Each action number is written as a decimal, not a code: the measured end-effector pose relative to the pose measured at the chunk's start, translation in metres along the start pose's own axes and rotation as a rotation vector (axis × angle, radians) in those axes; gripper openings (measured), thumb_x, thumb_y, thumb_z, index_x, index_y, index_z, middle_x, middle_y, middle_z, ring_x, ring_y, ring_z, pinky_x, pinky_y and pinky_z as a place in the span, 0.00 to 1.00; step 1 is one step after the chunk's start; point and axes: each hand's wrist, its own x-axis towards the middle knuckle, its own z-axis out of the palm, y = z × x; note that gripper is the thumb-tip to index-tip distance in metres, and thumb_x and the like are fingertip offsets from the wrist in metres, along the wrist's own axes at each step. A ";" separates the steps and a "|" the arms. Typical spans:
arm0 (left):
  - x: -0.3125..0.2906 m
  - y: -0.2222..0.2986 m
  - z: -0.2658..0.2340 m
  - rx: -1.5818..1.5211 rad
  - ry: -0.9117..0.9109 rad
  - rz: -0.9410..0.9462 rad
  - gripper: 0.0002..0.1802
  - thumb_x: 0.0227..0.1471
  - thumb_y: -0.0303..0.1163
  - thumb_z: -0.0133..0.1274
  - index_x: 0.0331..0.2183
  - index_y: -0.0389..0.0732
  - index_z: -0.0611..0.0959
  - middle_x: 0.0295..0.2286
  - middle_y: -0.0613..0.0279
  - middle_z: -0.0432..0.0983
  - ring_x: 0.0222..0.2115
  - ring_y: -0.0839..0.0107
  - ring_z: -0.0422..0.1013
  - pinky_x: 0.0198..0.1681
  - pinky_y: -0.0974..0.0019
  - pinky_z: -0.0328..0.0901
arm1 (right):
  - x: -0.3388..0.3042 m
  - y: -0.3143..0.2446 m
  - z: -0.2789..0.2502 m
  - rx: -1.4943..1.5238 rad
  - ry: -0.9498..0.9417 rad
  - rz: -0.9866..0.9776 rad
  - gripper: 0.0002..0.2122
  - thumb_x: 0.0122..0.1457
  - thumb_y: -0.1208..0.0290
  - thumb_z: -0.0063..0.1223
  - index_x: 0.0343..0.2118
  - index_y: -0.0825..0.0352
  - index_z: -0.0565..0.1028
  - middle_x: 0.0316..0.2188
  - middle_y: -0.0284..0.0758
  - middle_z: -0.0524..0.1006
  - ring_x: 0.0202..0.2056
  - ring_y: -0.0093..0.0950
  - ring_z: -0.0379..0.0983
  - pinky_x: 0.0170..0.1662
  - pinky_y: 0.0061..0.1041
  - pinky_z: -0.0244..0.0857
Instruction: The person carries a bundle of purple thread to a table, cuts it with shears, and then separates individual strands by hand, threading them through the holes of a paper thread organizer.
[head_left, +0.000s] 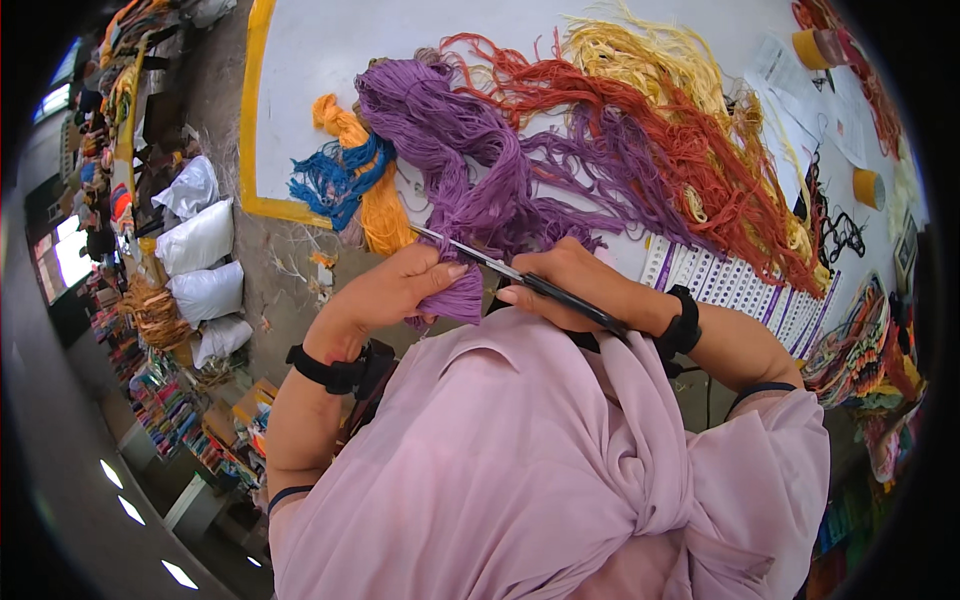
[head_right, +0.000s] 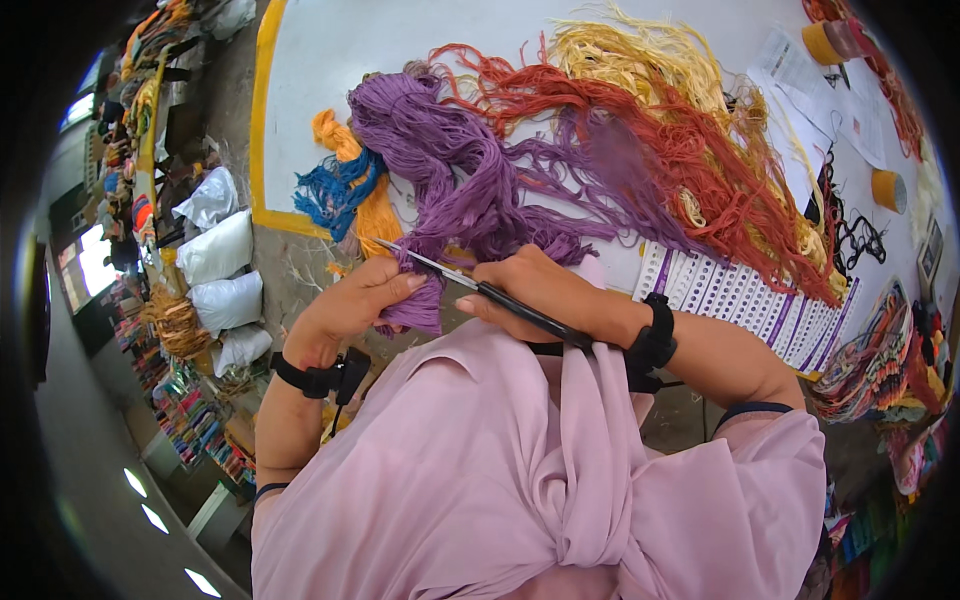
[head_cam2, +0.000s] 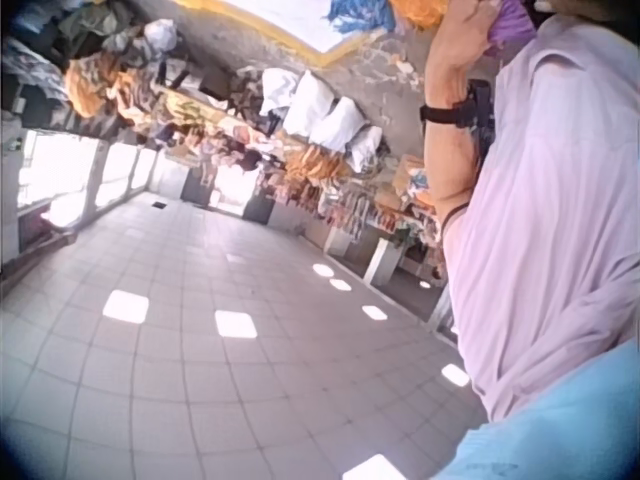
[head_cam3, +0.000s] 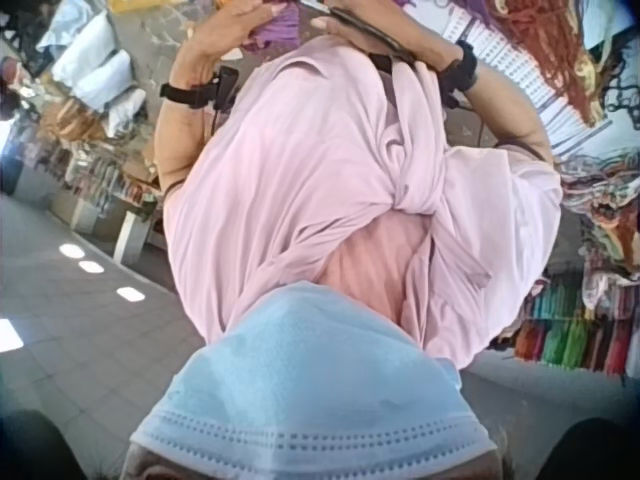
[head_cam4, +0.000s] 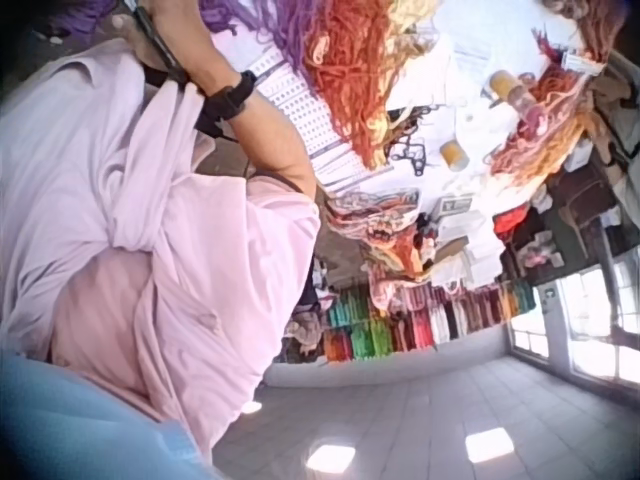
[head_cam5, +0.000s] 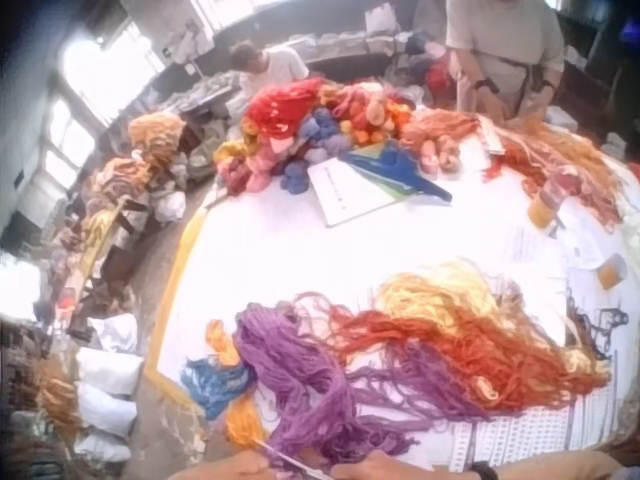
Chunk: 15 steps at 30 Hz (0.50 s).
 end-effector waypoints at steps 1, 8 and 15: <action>-0.001 0.001 0.001 -0.033 0.029 -0.008 0.20 0.62 0.45 0.48 0.26 0.39 0.80 0.17 0.71 0.71 0.16 0.83 0.64 0.19 0.77 0.56 | -0.001 0.001 0.004 0.011 0.029 -0.001 0.16 0.62 0.59 0.51 0.26 0.69 0.71 0.15 0.45 0.68 0.18 0.44 0.67 0.23 0.36 0.60; 0.007 -0.022 -0.008 -0.004 -0.097 -0.002 0.19 0.62 0.43 0.48 0.26 0.39 0.80 0.18 0.71 0.71 0.16 0.83 0.64 0.18 0.78 0.55 | 0.002 -0.001 0.000 0.158 0.017 -0.006 0.17 0.62 0.59 0.51 0.27 0.71 0.72 0.14 0.46 0.68 0.18 0.46 0.68 0.24 0.39 0.61; -0.001 -0.016 -0.017 0.008 -0.089 0.029 0.17 0.63 0.42 0.46 0.34 0.38 0.79 0.20 0.71 0.69 0.18 0.83 0.65 0.20 0.77 0.60 | 0.002 0.001 -0.004 0.005 -0.018 -0.018 0.19 0.63 0.56 0.48 0.26 0.71 0.71 0.14 0.45 0.67 0.19 0.46 0.68 0.26 0.39 0.61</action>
